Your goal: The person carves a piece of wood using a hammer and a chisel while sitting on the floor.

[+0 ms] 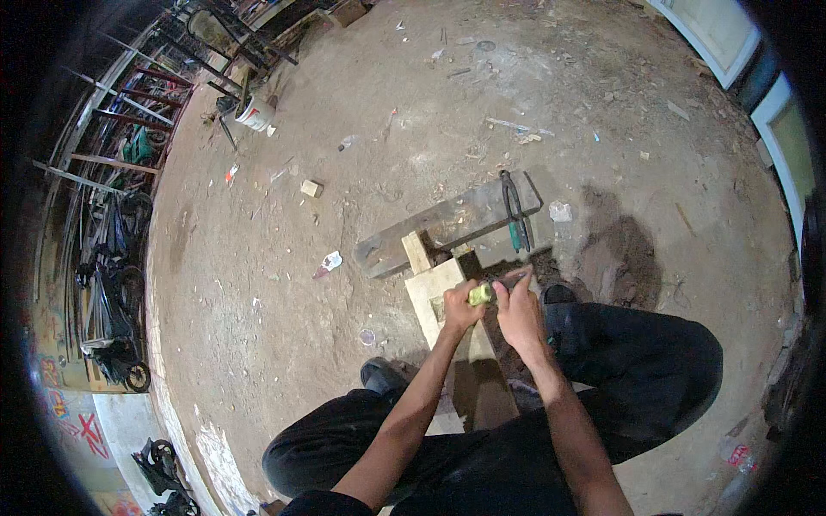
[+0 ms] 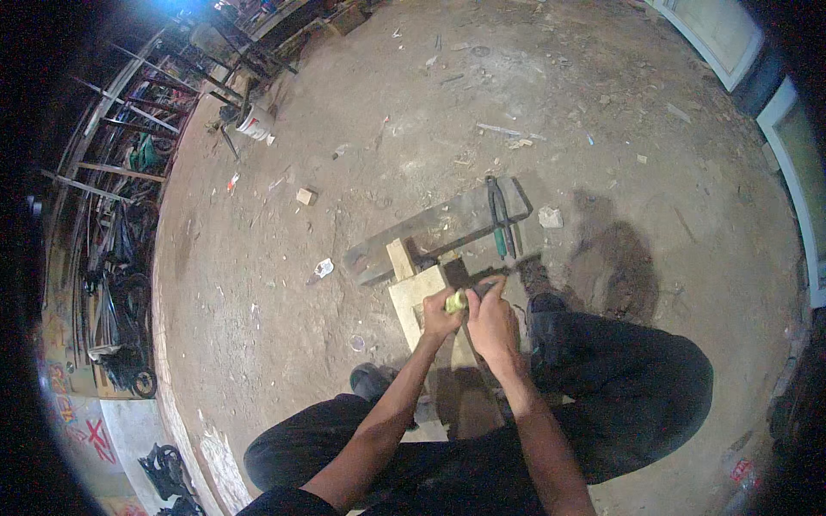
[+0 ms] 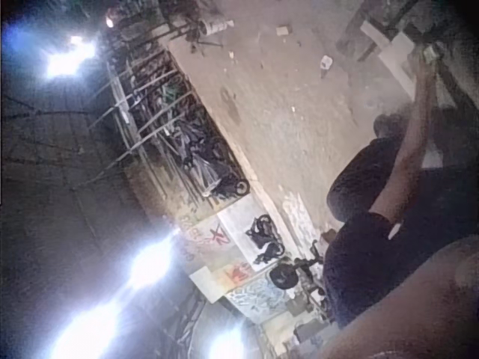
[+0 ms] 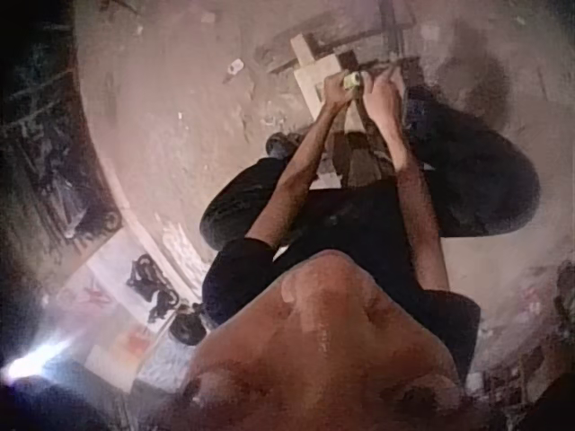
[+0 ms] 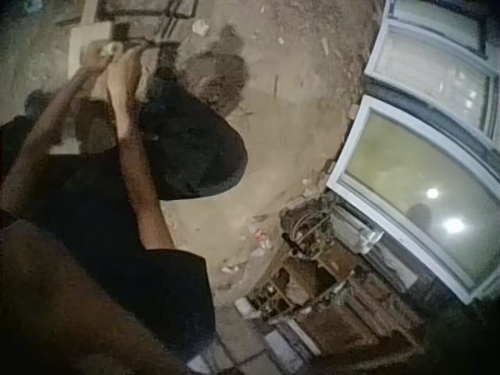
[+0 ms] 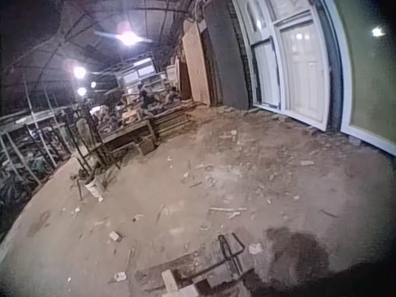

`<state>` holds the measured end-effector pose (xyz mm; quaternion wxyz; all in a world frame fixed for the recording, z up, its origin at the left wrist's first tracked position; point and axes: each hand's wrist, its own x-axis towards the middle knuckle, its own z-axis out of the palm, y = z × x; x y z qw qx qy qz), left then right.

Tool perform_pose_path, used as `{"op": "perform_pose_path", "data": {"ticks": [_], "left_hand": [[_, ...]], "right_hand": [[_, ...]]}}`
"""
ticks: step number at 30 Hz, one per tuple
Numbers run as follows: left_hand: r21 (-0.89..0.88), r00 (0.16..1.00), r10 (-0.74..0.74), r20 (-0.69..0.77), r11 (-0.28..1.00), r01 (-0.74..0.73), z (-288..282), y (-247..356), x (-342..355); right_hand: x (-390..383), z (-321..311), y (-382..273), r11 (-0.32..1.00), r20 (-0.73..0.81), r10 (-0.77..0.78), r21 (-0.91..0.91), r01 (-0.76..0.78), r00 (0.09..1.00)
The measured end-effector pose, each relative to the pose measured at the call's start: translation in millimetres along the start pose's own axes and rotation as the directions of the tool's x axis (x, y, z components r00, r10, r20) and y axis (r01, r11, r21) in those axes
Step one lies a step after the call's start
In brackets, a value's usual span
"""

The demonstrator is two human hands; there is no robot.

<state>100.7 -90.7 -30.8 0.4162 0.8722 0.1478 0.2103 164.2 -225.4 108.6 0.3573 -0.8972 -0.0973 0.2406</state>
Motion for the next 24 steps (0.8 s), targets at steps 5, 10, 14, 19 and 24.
{"op": "perform_pose_path", "data": {"ticks": [5,10,14,19,24], "left_hand": [[0.032,1.0,0.005,-0.003,0.999,-0.004,3,-5,-5],[0.047,1.0,0.013,-0.014,0.999,-0.012,1,-4,2],[0.061,1.0,0.011,0.014,0.998,-0.012,7,-3,5],[0.055,0.995,-0.024,0.098,0.998,0.019,9,-2,7],[0.045,0.995,-0.062,0.079,0.997,0.059,11,0,8]], "right_hand": [[13,10,12,0.825,-0.459,0.038,0.516,0.232,0.888],[11,16,12,0.941,-0.092,-0.034,0.332,0.063,0.995],[10,13,13,0.936,-0.081,-0.012,0.35,0.039,0.997],[17,25,31,0.908,-0.149,0.018,0.416,0.047,0.989],[17,27,29,0.9,-0.165,0.06,0.435,0.018,0.984]]}}
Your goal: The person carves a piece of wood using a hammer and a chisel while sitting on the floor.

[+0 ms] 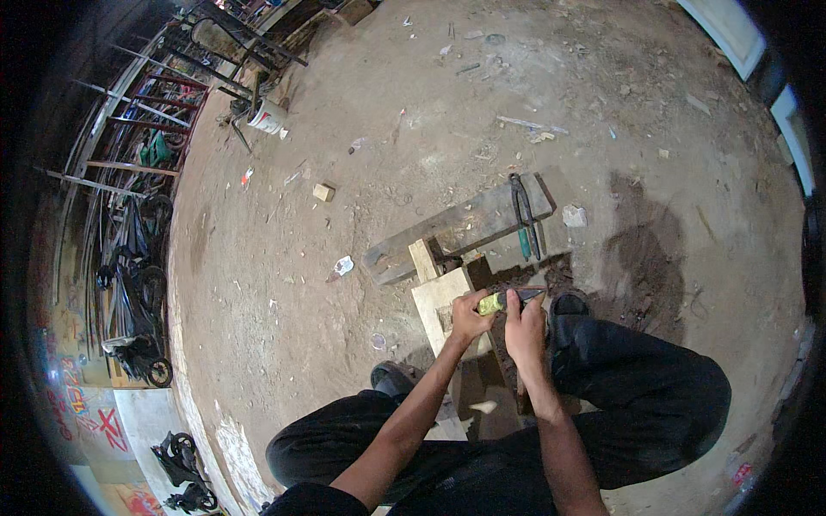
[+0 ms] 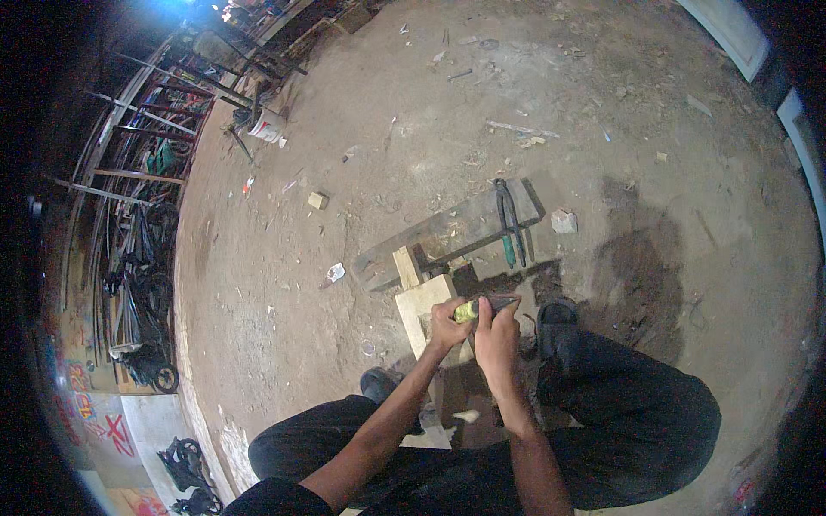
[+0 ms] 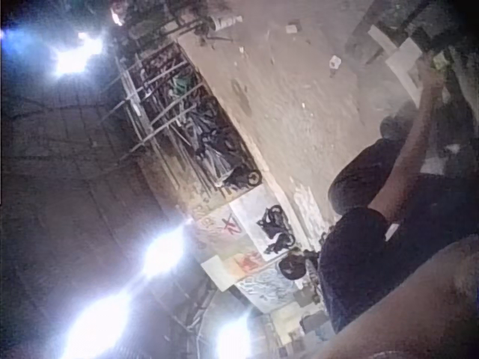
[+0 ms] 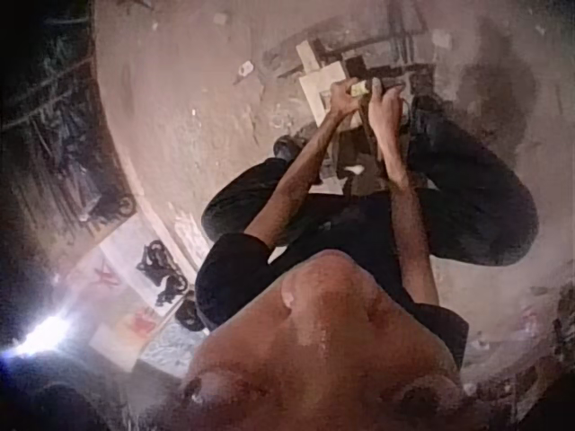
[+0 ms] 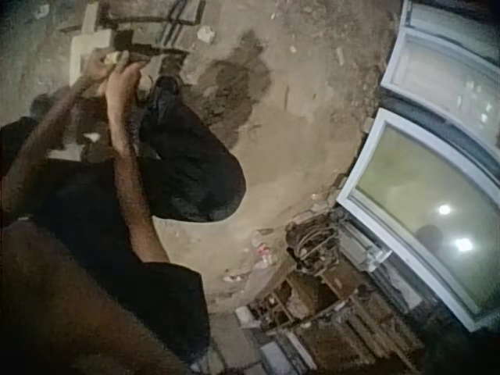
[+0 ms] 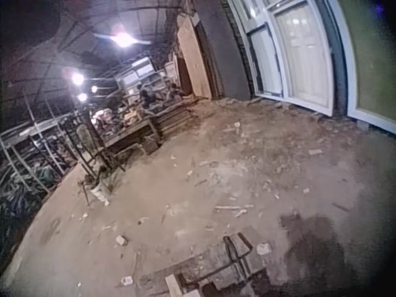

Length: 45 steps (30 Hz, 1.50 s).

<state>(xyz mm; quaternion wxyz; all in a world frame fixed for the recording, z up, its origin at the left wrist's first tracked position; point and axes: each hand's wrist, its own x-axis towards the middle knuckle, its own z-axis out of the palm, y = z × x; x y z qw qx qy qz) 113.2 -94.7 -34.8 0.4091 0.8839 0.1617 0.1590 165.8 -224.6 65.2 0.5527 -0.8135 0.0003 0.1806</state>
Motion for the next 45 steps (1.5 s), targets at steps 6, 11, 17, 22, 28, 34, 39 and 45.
{"op": "perform_pose_path", "data": {"ticks": [6,11,17,22,28,34,39,45], "left_hand": [[0.027,0.998,0.053,-0.03,0.998,-0.052,-8,2,-4],[0.033,0.993,0.113,-0.041,0.993,-0.112,-10,2,-9],[-0.048,0.981,0.137,-0.136,0.988,-0.145,-10,11,-7],[0.007,0.98,0.15,-0.127,0.989,-0.15,-9,-4,-11],[-0.019,0.975,0.171,-0.145,0.984,-0.176,-14,7,-8],[0.065,0.989,0.143,-0.027,0.988,-0.141,-5,-7,-11],[0.026,0.995,0.064,0.081,0.997,-0.066,8,-2,-15],[-0.057,0.983,0.171,-0.059,0.983,-0.175,-4,1,-8]], "right_hand": [[5,-6,-5,0.997,0.113,0.012,-0.08,-0.003,0.994],[10,-32,-38,0.999,0.049,0.001,-0.036,0.001,0.999],[-8,-21,-19,0.997,-0.004,-0.055,-0.055,0.055,0.998],[4,-30,-11,0.973,0.073,0.001,0.23,-0.018,0.997],[-1,-55,-64,0.905,-0.023,0.065,0.422,-0.049,0.998],[-10,-34,-46,0.952,0.173,0.284,0.064,-0.299,0.943],[22,-15,43,1.0,-0.066,0.018,-0.022,-0.02,0.998],[-3,-18,-11,0.978,0.027,0.208,0.025,-0.209,0.978]]}}
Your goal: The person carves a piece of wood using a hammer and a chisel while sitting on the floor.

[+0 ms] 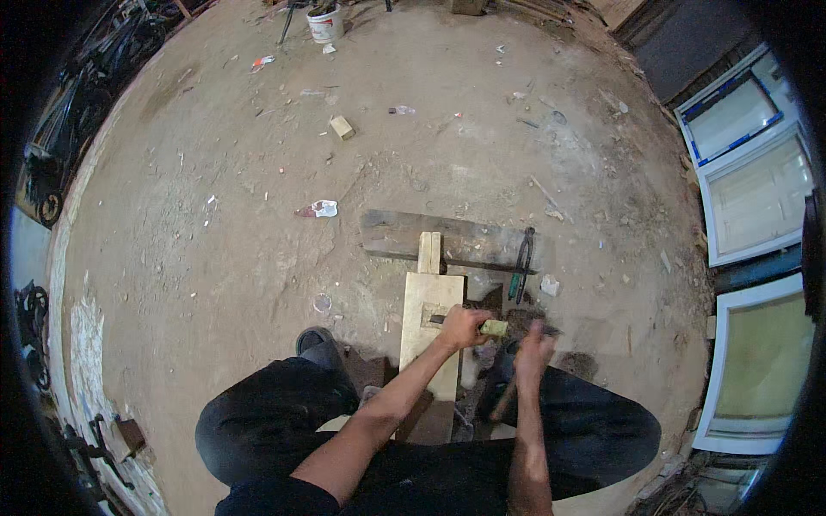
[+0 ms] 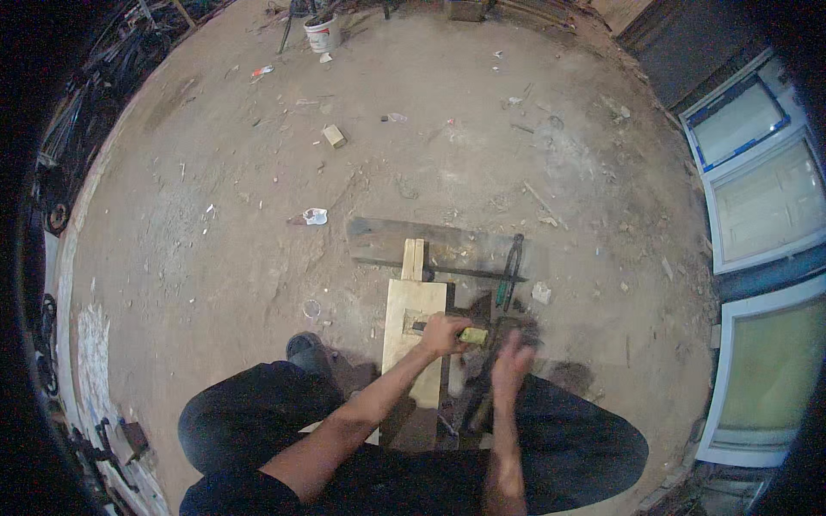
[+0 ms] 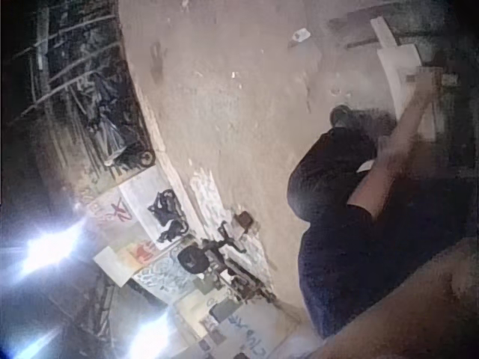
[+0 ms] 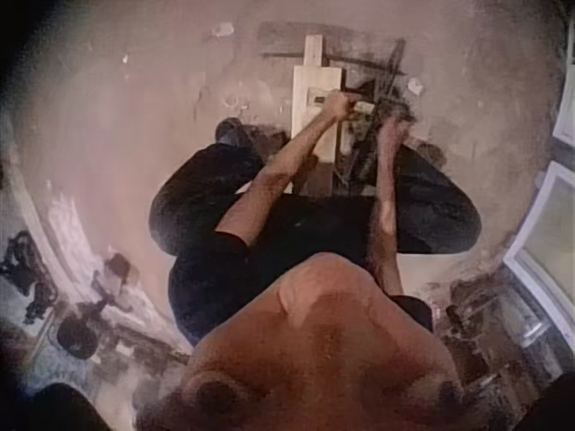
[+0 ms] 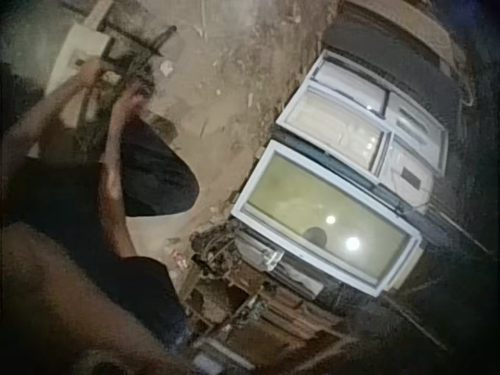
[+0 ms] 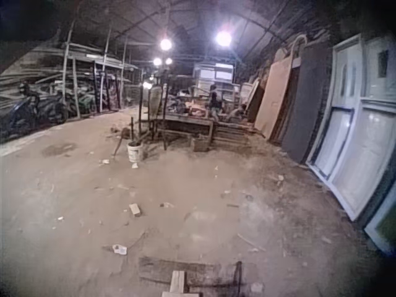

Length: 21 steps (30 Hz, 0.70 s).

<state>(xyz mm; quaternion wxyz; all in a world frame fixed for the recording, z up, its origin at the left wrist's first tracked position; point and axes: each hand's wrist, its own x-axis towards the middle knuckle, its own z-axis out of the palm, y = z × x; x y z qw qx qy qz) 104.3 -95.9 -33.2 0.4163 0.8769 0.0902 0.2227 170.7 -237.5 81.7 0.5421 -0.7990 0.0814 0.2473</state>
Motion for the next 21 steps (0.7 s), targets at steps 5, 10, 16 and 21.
{"op": "perform_pose_path", "data": {"ticks": [5,10,16,21], "left_hand": [[0.053,1.0,-0.022,0.013,0.998,0.021,-3,-9,-11],[0.084,0.998,-0.063,0.028,0.995,0.06,-2,-5,-6],[0.088,0.991,-0.121,0.055,0.989,0.116,-4,-1,-8],[0.045,0.995,-0.1,-0.013,0.994,0.1,0,-5,-5]], "right_hand": [[-11,8,-5,0.989,0.137,0.096,0.098,-0.11,0.986],[-10,14,4,0.998,0.076,0.04,0.05,-0.043,0.996],[4,-2,10,0.967,-0.088,-0.208,0.13,0.218,0.974],[13,1,27,0.987,0.016,-0.138,-0.079,0.138,0.99]]}}
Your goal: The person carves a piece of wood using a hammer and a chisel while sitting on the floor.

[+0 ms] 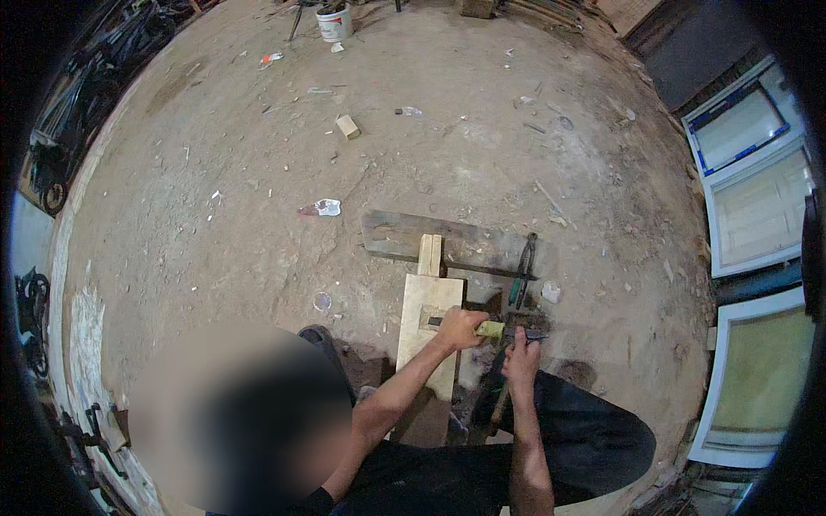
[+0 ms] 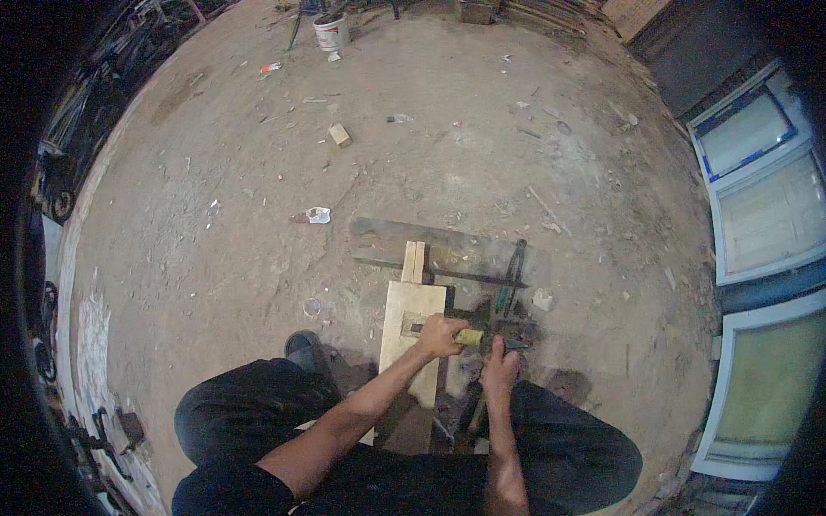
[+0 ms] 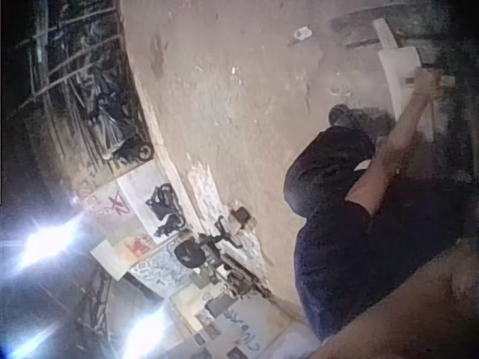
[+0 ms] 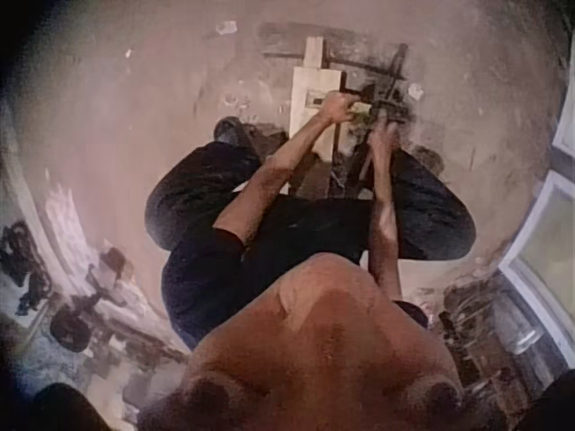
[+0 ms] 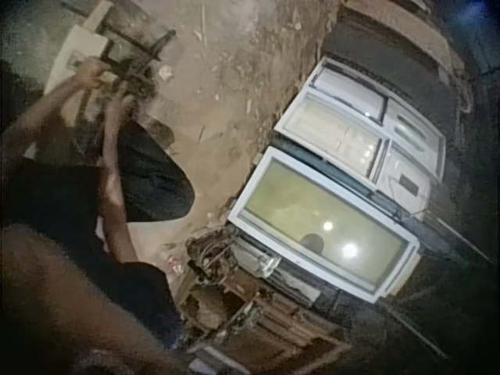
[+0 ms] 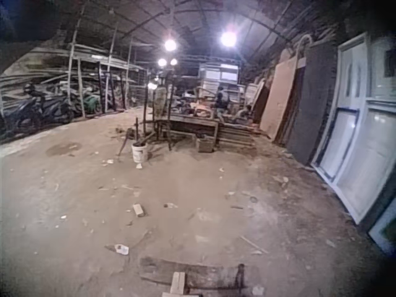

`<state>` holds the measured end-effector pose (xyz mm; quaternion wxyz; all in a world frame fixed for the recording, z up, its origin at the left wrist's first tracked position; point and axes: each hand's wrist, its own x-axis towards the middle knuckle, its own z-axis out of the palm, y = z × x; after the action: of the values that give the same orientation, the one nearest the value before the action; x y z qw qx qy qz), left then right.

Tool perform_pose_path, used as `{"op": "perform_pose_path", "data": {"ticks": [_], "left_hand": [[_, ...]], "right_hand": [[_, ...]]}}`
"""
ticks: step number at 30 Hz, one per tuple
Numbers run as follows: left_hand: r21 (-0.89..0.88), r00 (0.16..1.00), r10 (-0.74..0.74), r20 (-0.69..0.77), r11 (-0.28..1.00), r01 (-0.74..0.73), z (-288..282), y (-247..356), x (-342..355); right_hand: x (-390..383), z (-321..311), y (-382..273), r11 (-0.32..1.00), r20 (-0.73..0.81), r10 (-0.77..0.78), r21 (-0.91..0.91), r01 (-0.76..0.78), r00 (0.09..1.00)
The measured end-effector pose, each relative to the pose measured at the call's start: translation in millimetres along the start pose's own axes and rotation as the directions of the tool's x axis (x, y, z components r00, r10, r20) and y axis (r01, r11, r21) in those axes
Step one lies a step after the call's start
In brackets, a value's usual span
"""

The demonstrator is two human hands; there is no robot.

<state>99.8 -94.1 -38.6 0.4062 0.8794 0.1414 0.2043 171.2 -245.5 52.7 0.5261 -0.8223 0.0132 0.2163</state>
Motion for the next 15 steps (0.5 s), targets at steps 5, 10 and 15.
{"op": "perform_pose_path", "data": {"ticks": [5,10,15], "left_hand": [[0.007,0.994,0.048,-0.097,0.999,-0.048,3,-2,7],[0.062,0.997,0.031,-0.074,0.998,-0.027,-9,7,4],[0.022,0.992,0.076,-0.098,0.997,-0.074,3,1,5]], "right_hand": [[8,2,7,0.97,-0.144,-0.238,0.01,0.242,0.96],[-13,17,-12,0.957,0.062,0.229,0.166,-0.236,0.972],[-13,11,-3,0.965,0.092,0.187,0.17,-0.2,0.978]]}}
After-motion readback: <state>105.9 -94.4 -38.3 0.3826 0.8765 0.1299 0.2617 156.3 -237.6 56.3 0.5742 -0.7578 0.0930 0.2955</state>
